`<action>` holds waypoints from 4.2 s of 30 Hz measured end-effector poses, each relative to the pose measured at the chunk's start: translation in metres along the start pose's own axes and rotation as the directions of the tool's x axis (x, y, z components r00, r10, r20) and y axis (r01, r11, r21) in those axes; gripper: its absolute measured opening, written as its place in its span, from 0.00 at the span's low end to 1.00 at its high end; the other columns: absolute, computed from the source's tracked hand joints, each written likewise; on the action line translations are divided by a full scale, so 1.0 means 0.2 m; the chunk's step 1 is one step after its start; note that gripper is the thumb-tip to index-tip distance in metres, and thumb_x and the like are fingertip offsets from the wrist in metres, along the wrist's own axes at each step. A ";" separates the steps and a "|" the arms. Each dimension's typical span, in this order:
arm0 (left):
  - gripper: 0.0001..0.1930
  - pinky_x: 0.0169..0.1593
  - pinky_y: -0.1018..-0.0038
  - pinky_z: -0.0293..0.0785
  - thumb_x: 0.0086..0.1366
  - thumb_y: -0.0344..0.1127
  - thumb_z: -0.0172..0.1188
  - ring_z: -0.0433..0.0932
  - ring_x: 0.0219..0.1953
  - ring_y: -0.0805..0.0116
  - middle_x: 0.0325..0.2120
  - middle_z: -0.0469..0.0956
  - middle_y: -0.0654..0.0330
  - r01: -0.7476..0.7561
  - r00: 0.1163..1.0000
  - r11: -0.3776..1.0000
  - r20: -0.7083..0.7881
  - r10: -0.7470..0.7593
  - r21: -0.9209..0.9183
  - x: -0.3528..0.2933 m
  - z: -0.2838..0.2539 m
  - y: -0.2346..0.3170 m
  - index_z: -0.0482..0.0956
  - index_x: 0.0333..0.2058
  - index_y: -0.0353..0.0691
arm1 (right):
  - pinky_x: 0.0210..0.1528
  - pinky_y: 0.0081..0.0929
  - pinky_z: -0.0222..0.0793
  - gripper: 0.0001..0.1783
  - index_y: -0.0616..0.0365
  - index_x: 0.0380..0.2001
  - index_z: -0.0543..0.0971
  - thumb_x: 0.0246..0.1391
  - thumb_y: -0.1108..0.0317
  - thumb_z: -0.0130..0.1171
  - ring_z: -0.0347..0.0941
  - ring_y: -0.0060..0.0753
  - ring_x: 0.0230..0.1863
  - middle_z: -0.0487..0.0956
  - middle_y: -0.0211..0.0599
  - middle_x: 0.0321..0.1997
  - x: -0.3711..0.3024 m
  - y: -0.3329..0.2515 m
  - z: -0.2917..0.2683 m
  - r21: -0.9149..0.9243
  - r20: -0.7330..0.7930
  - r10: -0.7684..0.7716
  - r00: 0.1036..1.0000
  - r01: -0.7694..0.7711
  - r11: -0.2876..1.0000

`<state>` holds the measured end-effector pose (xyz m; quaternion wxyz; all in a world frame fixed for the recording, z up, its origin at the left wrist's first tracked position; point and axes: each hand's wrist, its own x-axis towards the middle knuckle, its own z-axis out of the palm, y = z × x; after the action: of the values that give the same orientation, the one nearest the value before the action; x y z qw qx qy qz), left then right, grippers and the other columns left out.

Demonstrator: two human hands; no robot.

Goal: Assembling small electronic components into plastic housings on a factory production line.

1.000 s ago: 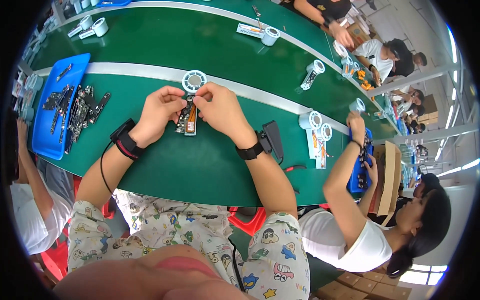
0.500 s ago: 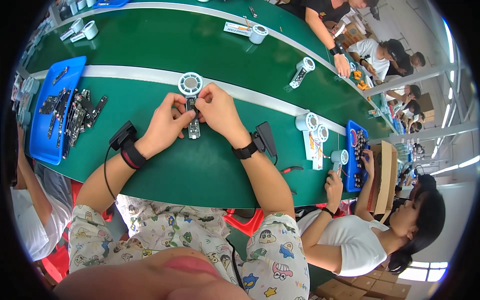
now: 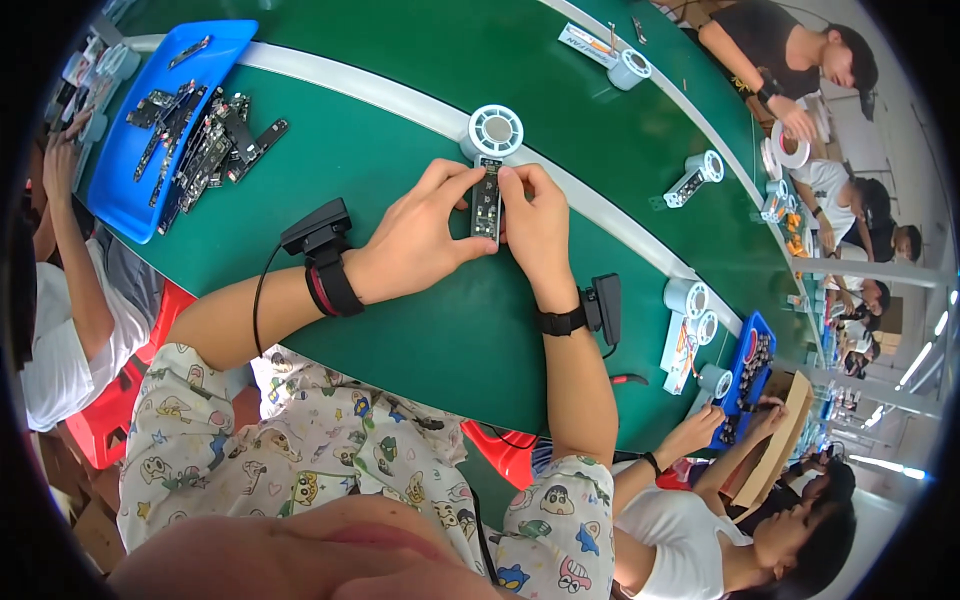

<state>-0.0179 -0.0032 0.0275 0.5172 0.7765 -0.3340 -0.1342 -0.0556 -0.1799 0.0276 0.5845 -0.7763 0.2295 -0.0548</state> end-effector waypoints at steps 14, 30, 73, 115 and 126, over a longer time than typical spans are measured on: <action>0.38 0.56 0.61 0.62 0.51 0.47 0.77 0.69 0.54 0.51 0.49 0.72 0.52 -0.113 0.980 0.969 -0.137 0.146 0.220 0.10 0.05 -0.06 0.74 0.58 0.38 | 0.34 0.26 0.73 0.13 0.67 0.41 0.81 0.66 0.65 0.59 0.77 0.25 0.31 0.83 0.38 0.34 -0.01 0.02 -0.10 -0.135 -0.024 -0.137 0.990 0.133 0.982; 0.31 0.56 0.59 0.61 0.54 0.40 0.71 0.71 0.53 0.54 0.48 0.74 0.50 -0.168 0.864 0.934 -0.408 0.293 0.316 0.25 -0.02 -0.20 0.72 0.53 0.34 | 0.33 0.30 0.76 0.16 0.71 0.40 0.83 0.54 0.67 0.68 0.82 0.31 0.28 0.86 0.44 0.30 0.32 -0.25 0.12 -0.551 0.128 -0.178 0.976 0.219 0.805; 0.14 0.56 0.56 0.68 0.56 0.36 0.62 0.74 0.50 0.57 0.44 0.76 0.56 -0.141 0.473 0.718 -0.591 0.654 0.681 0.28 -0.18 -0.14 0.80 0.42 0.40 | 0.52 0.38 0.73 0.18 0.59 0.44 0.81 0.46 0.76 0.68 0.76 0.51 0.48 0.77 0.47 0.49 0.91 -0.46 0.02 -0.751 0.429 -0.471 0.771 0.594 0.287; 0.17 0.27 0.75 0.69 0.73 0.48 0.58 0.75 0.24 0.75 0.26 0.78 0.62 0.277 0.931 0.504 0.359 0.071 -0.818 0.18 -0.13 -0.05 0.80 0.35 0.38 | 0.23 0.13 0.61 0.10 0.62 0.47 0.81 0.64 0.71 0.62 0.72 0.14 0.24 0.80 0.30 0.32 -0.18 -0.23 0.01 0.113 -0.107 -0.321 0.941 0.333 0.936; 0.14 0.38 0.76 0.75 0.71 0.37 0.62 0.77 0.33 0.74 0.36 0.77 0.59 0.207 0.964 0.792 0.257 -0.065 -0.575 0.11 -0.13 -0.07 0.71 0.46 0.35 | 0.26 0.15 0.64 0.13 0.59 0.44 0.82 0.55 0.77 0.68 0.75 0.15 0.29 0.79 0.29 0.39 -0.32 0.01 -0.05 -0.206 -0.018 -0.573 0.819 0.558 0.804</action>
<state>0.0173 0.0041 0.0290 0.6830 0.5760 -0.2739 -0.3559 -0.1169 -0.1624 0.0408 0.4545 -0.8591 0.0147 -0.2348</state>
